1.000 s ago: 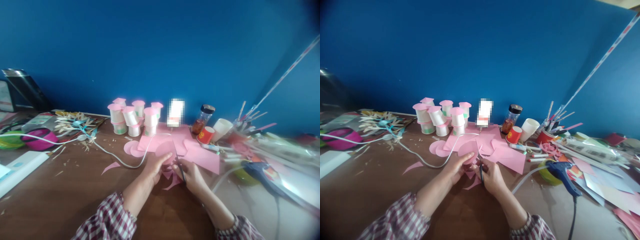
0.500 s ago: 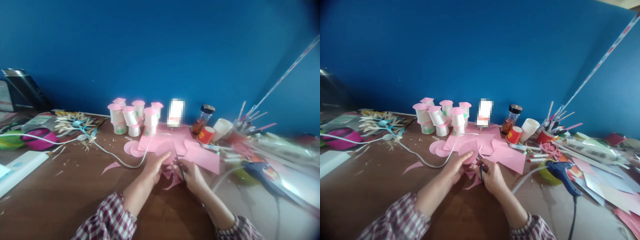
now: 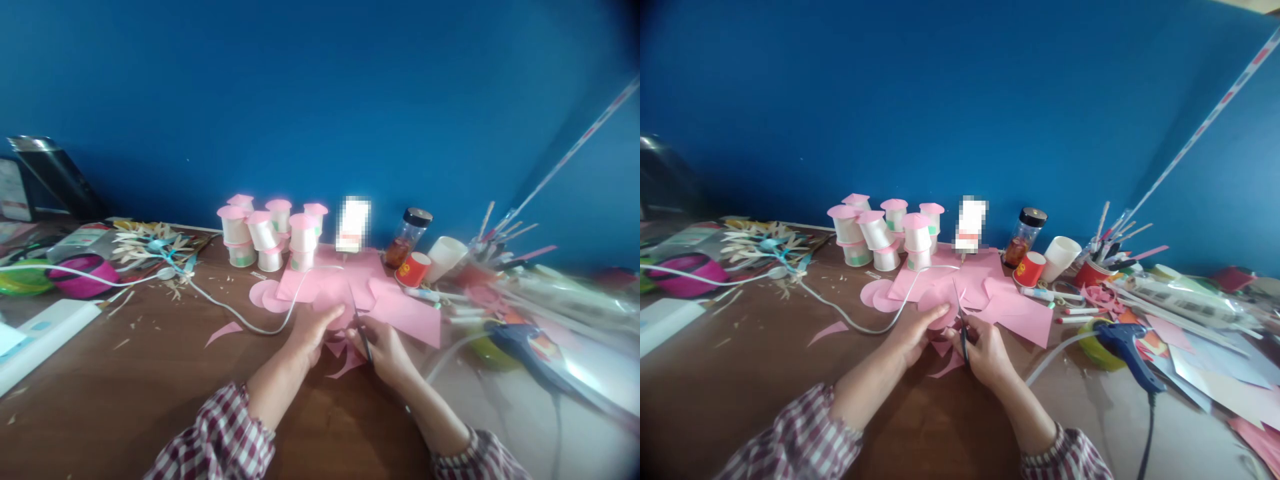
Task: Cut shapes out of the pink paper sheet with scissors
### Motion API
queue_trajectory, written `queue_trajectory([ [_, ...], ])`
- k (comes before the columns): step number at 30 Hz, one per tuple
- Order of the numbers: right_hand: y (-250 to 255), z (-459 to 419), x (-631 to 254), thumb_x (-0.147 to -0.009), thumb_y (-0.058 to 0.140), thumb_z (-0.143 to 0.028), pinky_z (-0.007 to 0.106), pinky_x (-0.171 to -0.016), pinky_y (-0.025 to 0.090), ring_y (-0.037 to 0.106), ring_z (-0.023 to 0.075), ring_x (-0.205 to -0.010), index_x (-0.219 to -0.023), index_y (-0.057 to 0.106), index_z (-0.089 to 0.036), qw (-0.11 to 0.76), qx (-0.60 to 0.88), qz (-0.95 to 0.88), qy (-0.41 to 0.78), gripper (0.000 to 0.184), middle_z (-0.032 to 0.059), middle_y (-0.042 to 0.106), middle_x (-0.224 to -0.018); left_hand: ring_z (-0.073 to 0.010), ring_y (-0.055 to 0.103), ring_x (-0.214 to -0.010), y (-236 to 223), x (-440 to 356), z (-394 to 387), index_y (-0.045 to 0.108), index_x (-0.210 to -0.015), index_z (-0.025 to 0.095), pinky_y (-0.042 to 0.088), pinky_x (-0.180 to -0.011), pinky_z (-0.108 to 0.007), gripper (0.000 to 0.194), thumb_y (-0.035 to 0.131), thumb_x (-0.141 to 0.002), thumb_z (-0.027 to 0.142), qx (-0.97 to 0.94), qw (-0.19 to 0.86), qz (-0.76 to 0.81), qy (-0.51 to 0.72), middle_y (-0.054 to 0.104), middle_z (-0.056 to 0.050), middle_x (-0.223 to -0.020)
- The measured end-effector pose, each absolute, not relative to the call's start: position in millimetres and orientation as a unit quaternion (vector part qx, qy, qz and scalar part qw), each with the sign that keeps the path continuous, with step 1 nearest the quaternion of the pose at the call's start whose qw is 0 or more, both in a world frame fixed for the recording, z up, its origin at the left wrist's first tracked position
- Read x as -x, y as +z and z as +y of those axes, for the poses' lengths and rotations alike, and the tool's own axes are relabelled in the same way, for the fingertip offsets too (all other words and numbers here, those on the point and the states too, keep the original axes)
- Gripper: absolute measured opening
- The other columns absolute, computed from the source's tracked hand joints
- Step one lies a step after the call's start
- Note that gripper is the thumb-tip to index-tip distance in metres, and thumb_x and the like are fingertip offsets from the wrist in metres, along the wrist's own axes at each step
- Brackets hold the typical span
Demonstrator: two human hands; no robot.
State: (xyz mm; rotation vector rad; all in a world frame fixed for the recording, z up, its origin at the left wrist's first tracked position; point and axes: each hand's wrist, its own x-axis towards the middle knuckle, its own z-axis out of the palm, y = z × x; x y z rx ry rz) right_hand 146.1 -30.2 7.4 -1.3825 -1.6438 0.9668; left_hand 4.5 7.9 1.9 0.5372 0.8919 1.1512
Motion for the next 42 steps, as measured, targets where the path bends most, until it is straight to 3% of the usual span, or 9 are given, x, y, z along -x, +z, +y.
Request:
queue_trajectory([
  [22, -3.4, -26.9, -151.2, -0.078, 0.064, -0.039, 0.019, -0.046, 0.031, 0.038, 0.0089, -0.048, -0.076, 0.06, -0.013, 0.374, 0.553, -0.632, 0.393, 0.026, -0.0033, 0.048, -0.056, -0.0264, 0.067, -0.068, 13.0, -4.5, 7.1, 0.061, -0.091, 0.008, 0.056, -0.057, -0.037, 0.038, 0.078, -0.059, 0.021, -0.269, 0.684, 0.43, 0.524, 0.069, -0.014, -0.083],
  [33, -1.0, -28.2, -151.4, -0.078, 0.064, -0.03, 0.019, -0.044, 0.027, 0.035, 0.0081, -0.048, -0.074, 0.059, -0.013, 0.364, 0.55, -0.64, 0.394, 0.018, -0.0047, 0.043, -0.053, -0.0284, 0.067, -0.068, 13.8, -4.2, 6.9, 0.062, -0.086, 0.008, 0.056, -0.052, -0.039, 0.034, 0.077, -0.06, 0.024, -0.264, 0.678, 0.437, 0.528, 0.069, -0.015, -0.081],
  [42, 5.1, -28.7, -150.4, -0.078, 0.064, -0.031, 0.019, -0.046, 0.031, 0.041, 0.0098, -0.051, -0.077, 0.058, -0.013, 0.359, 0.543, -0.648, 0.396, 0.019, -0.0036, 0.047, -0.056, -0.0274, 0.067, -0.066, 12.6, -3.9, 6.4, 0.065, -0.087, 0.005, 0.055, -0.051, -0.036, 0.039, 0.079, -0.057, 0.026, -0.293, 0.671, 0.438, 0.522, 0.069, -0.015, -0.077],
])
